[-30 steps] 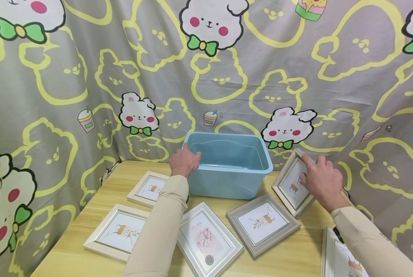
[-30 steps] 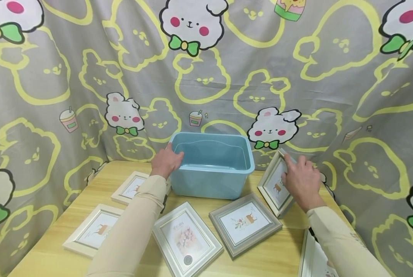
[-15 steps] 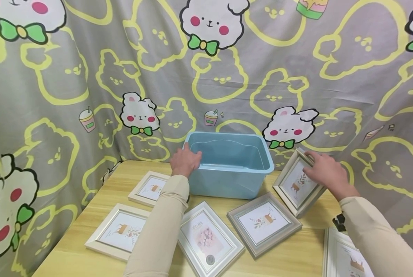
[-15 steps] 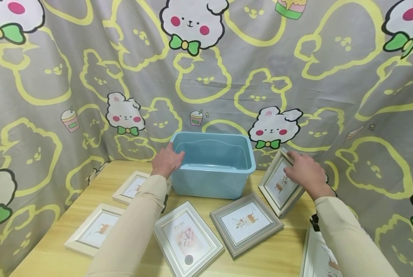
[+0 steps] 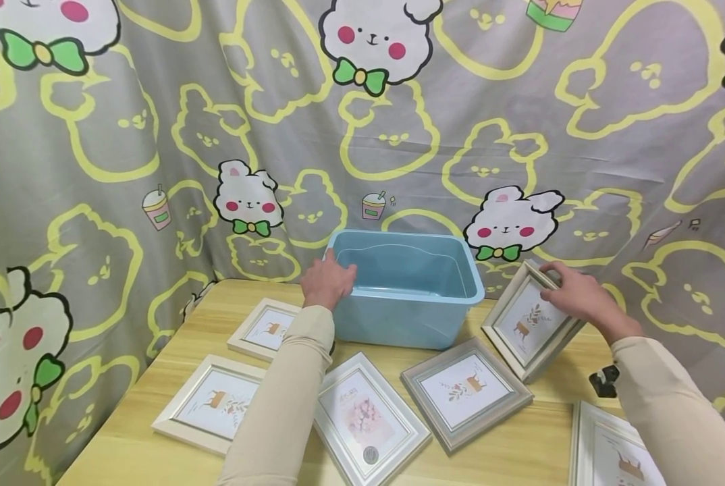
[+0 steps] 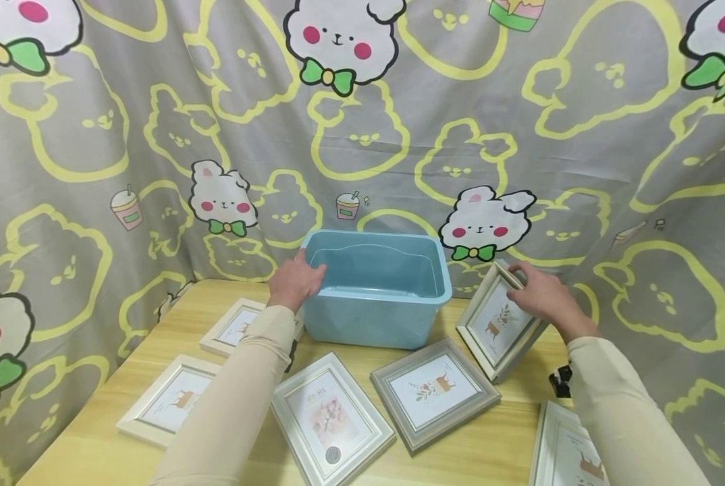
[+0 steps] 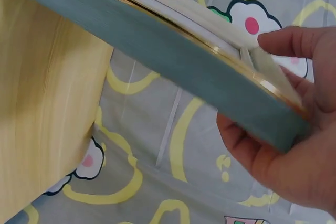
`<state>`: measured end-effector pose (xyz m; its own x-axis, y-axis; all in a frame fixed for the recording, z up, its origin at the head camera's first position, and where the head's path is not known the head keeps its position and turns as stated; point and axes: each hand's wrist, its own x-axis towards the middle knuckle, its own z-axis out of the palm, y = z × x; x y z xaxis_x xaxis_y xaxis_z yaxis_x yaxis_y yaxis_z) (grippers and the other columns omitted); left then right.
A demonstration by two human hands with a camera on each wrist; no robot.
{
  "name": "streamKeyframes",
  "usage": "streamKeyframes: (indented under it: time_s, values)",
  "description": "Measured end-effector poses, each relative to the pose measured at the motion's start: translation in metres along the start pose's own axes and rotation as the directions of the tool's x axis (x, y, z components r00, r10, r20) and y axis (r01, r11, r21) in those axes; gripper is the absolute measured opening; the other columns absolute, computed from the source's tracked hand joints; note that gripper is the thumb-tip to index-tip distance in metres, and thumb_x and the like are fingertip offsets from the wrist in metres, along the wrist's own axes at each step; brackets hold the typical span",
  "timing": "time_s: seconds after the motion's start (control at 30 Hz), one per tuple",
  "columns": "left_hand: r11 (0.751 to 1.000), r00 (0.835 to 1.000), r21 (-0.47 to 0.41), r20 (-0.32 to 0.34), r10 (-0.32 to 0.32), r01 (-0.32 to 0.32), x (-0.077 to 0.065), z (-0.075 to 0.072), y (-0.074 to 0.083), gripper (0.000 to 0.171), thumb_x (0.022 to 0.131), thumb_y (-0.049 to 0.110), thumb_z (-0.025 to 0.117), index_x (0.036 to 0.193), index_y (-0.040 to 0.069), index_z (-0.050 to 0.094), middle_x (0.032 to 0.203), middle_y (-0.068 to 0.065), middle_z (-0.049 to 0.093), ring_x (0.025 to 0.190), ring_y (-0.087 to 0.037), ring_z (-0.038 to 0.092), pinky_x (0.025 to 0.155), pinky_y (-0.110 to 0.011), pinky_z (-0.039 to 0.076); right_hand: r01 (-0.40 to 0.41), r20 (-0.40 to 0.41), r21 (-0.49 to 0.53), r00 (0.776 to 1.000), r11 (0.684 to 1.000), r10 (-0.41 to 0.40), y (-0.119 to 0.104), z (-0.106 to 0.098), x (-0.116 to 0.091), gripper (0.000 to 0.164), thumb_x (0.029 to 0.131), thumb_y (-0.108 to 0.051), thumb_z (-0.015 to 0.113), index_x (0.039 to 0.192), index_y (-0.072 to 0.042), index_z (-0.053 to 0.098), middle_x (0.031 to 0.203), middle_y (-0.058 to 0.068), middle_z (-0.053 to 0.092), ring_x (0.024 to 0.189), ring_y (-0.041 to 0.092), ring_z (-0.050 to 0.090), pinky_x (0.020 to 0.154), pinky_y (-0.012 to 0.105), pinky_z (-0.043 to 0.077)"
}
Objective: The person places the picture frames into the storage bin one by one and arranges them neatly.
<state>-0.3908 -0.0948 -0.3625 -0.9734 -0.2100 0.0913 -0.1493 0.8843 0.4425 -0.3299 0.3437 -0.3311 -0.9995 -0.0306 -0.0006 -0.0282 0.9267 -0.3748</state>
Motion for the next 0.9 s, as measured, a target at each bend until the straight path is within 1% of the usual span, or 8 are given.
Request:
streamKeyframes:
  time_s: [0.07, 0.17, 0.33, 0.43, 0.6, 0.77, 0.9]
  values:
    - [1.000, 1.000, -0.001, 0.001, -0.003, 0.003, 0.000, 0.000, 0.000, 0.077, 0.088, 0.060, 0.040, 0.150, 0.015, 0.030, 0.138, -0.021, 0.049, 0.121, -0.042, 0.054, 0.098, -0.056, 0.043, 0.007, 0.023, 0.055, 1.000, 0.998, -0.008, 0.000, 0.000, 0.000, 0.057, 0.095, -0.022, 0.049, 0.145, -0.006, 0.029, 0.114, 0.036, 0.053, 0.075, 0.028, 0.063, 0.056, 0.036, 0.051]
    - [1.000, 1.000, -0.004, 0.003, -0.009, 0.009, 0.000, 0.000, -0.001, 0.077, 0.088, 0.060, 0.040, 0.151, 0.015, 0.030, 0.138, -0.021, 0.049, 0.121, -0.042, 0.053, 0.099, -0.056, 0.043, 0.017, 0.045, 0.123, 0.999, 0.992, -0.023, 0.000, 0.001, 0.001, 0.056, 0.097, -0.020, 0.046, 0.147, -0.006, 0.027, 0.113, 0.035, 0.052, 0.073, 0.024, 0.064, 0.057, 0.036, 0.052]
    - [1.000, 1.000, -0.006, 0.002, -0.011, 0.011, 0.000, 0.001, -0.001, 0.077, 0.089, 0.059, 0.041, 0.151, 0.015, 0.030, 0.138, -0.021, 0.049, 0.121, -0.042, 0.053, 0.099, -0.056, 0.043, 0.040, 0.084, 0.240, 0.995, 0.970, -0.062, 0.003, 0.002, 0.001, 0.056, 0.098, -0.017, 0.043, 0.148, -0.005, 0.023, 0.116, 0.034, 0.051, 0.080, 0.025, 0.065, 0.063, 0.036, 0.053]
    - [1.000, 1.000, -0.004, -0.001, -0.011, 0.011, 0.000, 0.001, 0.000, 0.077, 0.089, 0.059, 0.041, 0.151, 0.015, 0.030, 0.139, -0.021, 0.049, 0.122, -0.042, 0.053, 0.099, -0.055, 0.043, 0.049, 0.108, 0.303, 0.990, 0.952, -0.086, 0.004, 0.002, 0.001, 0.057, 0.097, -0.015, 0.045, 0.149, -0.004, 0.022, 0.120, 0.034, 0.050, 0.085, 0.025, 0.066, 0.067, 0.036, 0.053]
    - [1.000, 1.000, -0.013, -0.001, -0.007, 0.007, -0.001, 0.000, 0.001, 0.076, 0.089, 0.058, 0.041, 0.150, 0.015, 0.030, 0.139, -0.021, 0.049, 0.122, -0.042, 0.053, 0.100, -0.055, 0.042, 0.048, 0.124, 0.347, 0.988, 0.937, -0.097, 0.002, 0.004, 0.001, 0.063, 0.095, -0.014, 0.049, 0.151, -0.007, 0.021, 0.123, 0.033, 0.050, 0.091, 0.025, 0.065, 0.070, 0.034, 0.052]
    - [1.000, 1.000, -0.012, -0.005, -0.009, 0.009, -0.001, 0.000, 0.001, 0.076, 0.088, 0.059, 0.041, 0.150, 0.015, 0.031, 0.138, -0.020, 0.050, 0.122, -0.041, 0.053, 0.099, -0.055, 0.043, 0.049, 0.120, 0.373, 0.988, 0.926, -0.101, -0.004, 0.008, 0.001, 0.067, 0.093, -0.012, 0.049, 0.153, -0.008, 0.018, 0.120, 0.032, 0.054, 0.092, 0.027, 0.066, 0.072, 0.036, 0.052]
    - [1.000, 1.000, -0.009, -0.005, -0.008, 0.008, 0.000, 0.000, 0.001, 0.077, 0.088, 0.059, 0.041, 0.151, 0.016, 0.030, 0.138, -0.020, 0.049, 0.122, -0.041, 0.054, 0.099, -0.055, 0.043, 0.044, 0.110, 0.382, 0.990, 0.923, -0.093, -0.009, 0.010, 0.001, 0.069, 0.092, -0.011, 0.049, 0.154, -0.008, 0.016, 0.120, 0.033, 0.054, 0.093, 0.030, 0.066, 0.072, 0.038, 0.053]
